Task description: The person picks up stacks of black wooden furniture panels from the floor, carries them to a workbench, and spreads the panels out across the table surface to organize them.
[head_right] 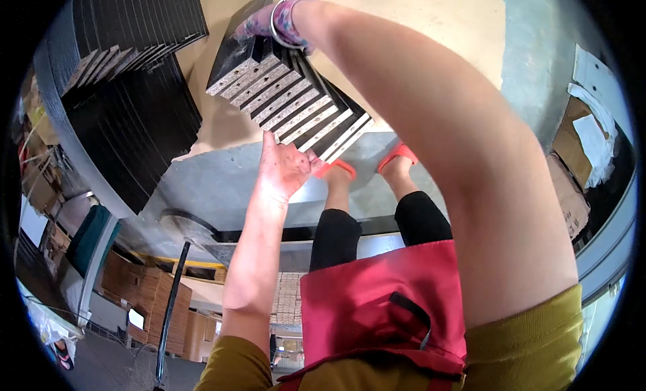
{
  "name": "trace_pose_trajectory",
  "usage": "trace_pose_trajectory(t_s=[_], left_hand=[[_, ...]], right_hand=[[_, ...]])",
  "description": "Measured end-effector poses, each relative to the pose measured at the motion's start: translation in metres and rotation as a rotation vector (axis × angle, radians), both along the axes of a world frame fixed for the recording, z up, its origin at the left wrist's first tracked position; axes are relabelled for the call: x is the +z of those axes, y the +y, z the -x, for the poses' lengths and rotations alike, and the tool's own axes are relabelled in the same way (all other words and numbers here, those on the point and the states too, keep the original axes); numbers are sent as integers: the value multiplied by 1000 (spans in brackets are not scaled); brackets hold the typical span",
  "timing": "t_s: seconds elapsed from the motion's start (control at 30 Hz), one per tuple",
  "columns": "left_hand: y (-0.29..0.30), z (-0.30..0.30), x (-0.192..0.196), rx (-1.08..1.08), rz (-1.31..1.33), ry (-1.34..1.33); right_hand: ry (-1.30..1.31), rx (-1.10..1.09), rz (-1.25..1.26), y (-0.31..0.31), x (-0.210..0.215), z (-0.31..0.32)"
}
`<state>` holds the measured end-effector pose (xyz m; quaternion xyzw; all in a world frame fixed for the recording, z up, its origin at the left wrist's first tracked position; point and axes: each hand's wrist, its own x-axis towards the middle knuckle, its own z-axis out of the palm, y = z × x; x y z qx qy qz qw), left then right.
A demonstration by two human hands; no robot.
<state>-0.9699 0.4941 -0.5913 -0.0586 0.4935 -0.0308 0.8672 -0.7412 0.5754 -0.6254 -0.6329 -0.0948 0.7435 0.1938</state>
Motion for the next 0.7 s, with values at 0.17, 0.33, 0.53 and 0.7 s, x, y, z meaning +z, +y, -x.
trace_pose_trajectory(t_s=[0.17, 0.33, 0.53, 0.7], left_hand=[[18, -14, 18, 210, -51, 237], [47, -7, 13, 121, -198, 264], [81, -3, 20, 211, -253, 236], [45, -16, -1, 375, -581, 466]], right_hand=[[-400, -359, -344, 13, 5, 23], [-598, 697, -1206, 44, -94, -24], [-152, 182, -965, 51, -105, -33], [-446, -17, -1061, 25, -114, -30]])
